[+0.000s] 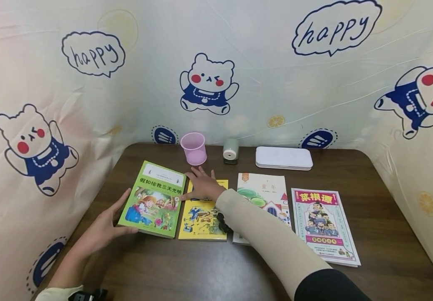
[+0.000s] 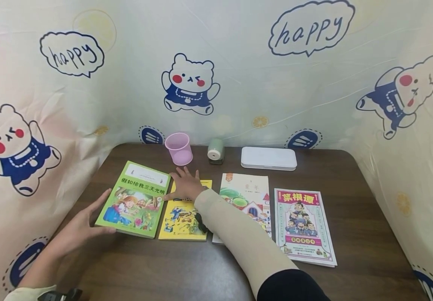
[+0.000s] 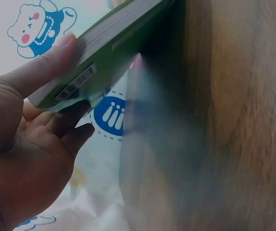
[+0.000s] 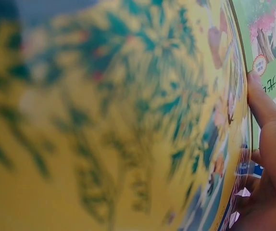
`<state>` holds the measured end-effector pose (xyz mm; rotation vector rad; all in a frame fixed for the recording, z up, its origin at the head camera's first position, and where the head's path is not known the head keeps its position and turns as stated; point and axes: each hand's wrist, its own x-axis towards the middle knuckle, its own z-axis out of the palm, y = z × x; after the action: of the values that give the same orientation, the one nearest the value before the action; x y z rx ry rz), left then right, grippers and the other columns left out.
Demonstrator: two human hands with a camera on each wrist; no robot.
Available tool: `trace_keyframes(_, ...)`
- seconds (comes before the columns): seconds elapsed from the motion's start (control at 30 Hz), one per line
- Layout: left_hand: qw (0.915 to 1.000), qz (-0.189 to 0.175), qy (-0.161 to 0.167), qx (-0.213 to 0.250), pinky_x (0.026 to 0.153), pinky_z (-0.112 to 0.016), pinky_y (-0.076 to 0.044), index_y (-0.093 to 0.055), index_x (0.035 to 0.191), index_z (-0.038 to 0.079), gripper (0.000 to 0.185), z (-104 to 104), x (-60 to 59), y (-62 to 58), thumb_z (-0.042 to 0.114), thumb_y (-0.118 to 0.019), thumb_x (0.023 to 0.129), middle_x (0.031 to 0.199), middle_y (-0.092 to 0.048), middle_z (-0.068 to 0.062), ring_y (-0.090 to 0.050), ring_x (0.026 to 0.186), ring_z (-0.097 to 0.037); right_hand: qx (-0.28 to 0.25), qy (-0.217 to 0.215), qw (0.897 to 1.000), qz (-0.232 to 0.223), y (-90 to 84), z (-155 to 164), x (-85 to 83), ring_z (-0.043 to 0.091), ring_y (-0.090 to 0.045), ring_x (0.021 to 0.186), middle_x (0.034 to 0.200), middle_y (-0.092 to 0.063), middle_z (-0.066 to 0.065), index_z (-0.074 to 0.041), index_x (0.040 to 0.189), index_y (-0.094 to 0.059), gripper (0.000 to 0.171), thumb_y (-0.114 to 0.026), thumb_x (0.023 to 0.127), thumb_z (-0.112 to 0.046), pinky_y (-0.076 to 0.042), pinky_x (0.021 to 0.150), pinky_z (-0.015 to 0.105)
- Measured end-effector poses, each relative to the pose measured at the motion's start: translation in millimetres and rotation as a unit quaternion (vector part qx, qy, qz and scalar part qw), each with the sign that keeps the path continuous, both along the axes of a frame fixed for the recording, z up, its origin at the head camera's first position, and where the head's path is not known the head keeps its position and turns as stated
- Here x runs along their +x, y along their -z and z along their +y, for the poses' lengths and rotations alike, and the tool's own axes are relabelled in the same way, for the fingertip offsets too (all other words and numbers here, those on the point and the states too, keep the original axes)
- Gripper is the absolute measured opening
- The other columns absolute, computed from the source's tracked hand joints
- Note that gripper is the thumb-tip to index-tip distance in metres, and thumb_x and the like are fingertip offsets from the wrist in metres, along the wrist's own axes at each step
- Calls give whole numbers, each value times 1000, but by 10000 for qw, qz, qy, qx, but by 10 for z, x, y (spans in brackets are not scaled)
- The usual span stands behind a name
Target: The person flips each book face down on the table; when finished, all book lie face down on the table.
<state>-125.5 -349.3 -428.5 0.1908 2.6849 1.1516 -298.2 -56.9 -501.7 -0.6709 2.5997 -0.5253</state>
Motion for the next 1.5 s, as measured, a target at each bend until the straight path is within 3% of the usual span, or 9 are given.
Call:
trace_keyframes(0.2, 9994, -164, -185, 226, 78, -24, -56, -5, 167, 17, 117, 55, -7, -47, 25, -87, 85, 133, -65, -25, -69, 101, -21, -7, 11, 10000, 24, 41, -11, -22, 24, 4, 160, 175, -4, -4, -33, 165, -23, 108, -68, 79, -80, 3, 123, 67)
trace_keyframes(0.3, 9992, -177, -259, 244, 75, -24, -55, -7, 167, 10, 113, 69, -2, -50, 25, -86, 86, 125, -69, -23, -68, 98, -20, -9, 26, 10000, 23, 44, -15, -25, 24, 4, 160, 175, -4, -5, -33, 165, -23, 109, -68, 78, -81, 3, 124, 66)
trace_keyframes(0.43, 9992, -32, -276, 304, 75, -22, -54, -13, 165, 5, 107, 93, 9, -46, 23, -85, 88, 131, -65, -26, -67, 97, -17, -54, 39, 10000, 4, 38, -13, -25, 23, 4, 160, 175, -4, -5, -32, 165, -23, 109, -68, 78, -81, 3, 124, 66)
trace_keyframes(0.67, 9981, 95, -282, 549, 78, -20, -56, -16, 165, 7, 102, 149, 30, -87, 20, -83, 89, 139, -60, -28, -67, 100, -11, 12, -13, 10000, 49, 72, -3, -36, 23, 5, 160, 175, -4, -5, -34, 165, -23, 111, -65, 76, -85, 4, 123, 67)
trace_keyframes(1.03, 9988, 397, -230, 167, 86, -20, -56, -22, 165, 13, 98, 229, 76, -164, 17, -83, 88, 137, -63, -24, -67, 111, -20, 125, -124, 9998, 120, -9, -52, -17, 27, 3, 160, 174, -7, -1, -37, 165, -21, 101, -59, 83, -82, 1, 121, 71)
trace_keyframes(1.17, 9985, 512, -201, 52, 90, -23, -55, -23, 165, 13, 98, 255, 80, -175, 18, -83, 88, 140, -62, -23, -65, 117, -25, -18, -175, 9996, 227, -103, -94, 14, 27, -3, 160, 173, -15, -3, -36, 165, -19, 98, -58, 87, -79, -3, 121, 71)
trace_keyframes(1.33, 9977, 652, -64, 166, 95, -25, -53, -23, 165, 14, 98, 281, 87, -175, 13, -83, 88, 151, -51, -25, -61, 125, -33, -492, -342, 9977, 309, -227, -169, 38, 33, -13, 159, 171, -24, 0, -27, 167, -18, 98, -58, 91, -73, -9, 119, 75)
trace_keyframes(1.5, 9965, 775, 80, 314, 94, -16, -50, -25, 164, 13, 97, 330, 101, -191, 6, -82, 87, 155, -45, -27, -59, 126, -36, -950, -484, 9938, 313, -411, -228, 77, 26, -39, 150, 165, -39, 2, -21, 167, -15, 97, -55, 94, -71, -25, 119, 69)
